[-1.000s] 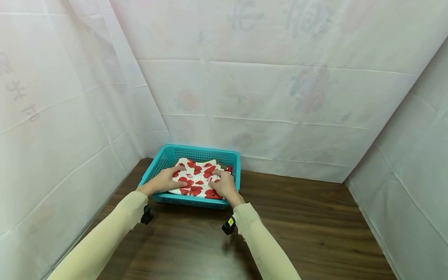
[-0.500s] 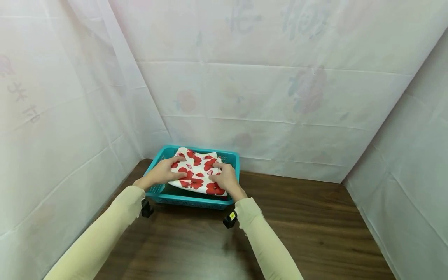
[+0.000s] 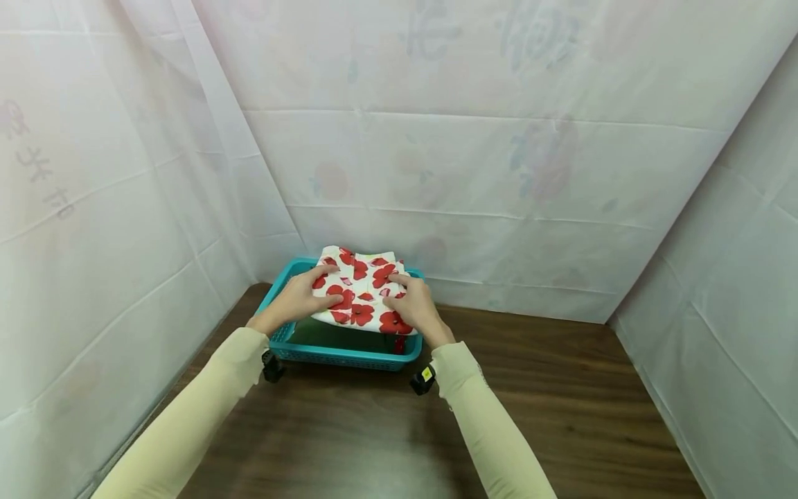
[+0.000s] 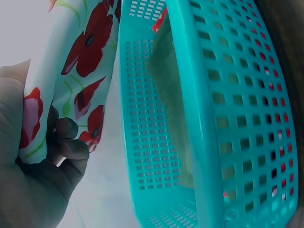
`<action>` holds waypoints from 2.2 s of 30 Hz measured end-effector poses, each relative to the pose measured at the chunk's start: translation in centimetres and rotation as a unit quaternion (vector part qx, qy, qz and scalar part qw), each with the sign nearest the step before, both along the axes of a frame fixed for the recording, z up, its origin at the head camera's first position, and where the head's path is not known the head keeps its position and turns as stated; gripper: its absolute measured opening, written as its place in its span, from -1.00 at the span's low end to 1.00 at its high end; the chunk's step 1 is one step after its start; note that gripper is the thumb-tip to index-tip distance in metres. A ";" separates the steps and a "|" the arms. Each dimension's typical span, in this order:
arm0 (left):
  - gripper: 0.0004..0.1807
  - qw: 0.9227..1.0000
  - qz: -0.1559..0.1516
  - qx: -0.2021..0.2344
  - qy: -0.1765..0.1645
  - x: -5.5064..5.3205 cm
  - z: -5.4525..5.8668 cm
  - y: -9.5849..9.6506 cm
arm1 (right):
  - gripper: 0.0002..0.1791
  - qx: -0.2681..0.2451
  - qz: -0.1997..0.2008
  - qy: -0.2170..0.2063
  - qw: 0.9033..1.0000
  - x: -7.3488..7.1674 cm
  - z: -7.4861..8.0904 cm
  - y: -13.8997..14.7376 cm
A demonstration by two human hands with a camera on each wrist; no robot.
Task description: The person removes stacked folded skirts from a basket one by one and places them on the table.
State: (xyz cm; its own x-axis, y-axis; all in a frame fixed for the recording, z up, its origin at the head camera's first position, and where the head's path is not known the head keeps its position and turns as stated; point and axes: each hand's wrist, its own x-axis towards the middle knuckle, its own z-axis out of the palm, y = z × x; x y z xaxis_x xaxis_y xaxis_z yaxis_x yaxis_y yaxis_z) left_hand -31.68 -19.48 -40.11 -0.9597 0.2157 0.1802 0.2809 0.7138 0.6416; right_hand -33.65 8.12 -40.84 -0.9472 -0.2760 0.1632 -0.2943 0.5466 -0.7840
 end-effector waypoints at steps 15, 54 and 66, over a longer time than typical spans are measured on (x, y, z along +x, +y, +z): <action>-0.13 0.998 -0.001 0.049 0.049 -0.8 -0.8 5.3 | -0.41 0.011 -0.008 0.063 0.998 0.0 1.5 5.7; 0.03 0.995 -0.078 0.044 0.033 -0.5 -2.1 23.2 | -0.46 0.132 -0.079 0.167 0.974 1.3 -1.1 22.6; -0.04 0.995 -0.076 0.057 0.033 -1.5 -4.2 25.9 | -0.46 0.137 -0.098 0.182 0.969 0.7 -3.0 25.2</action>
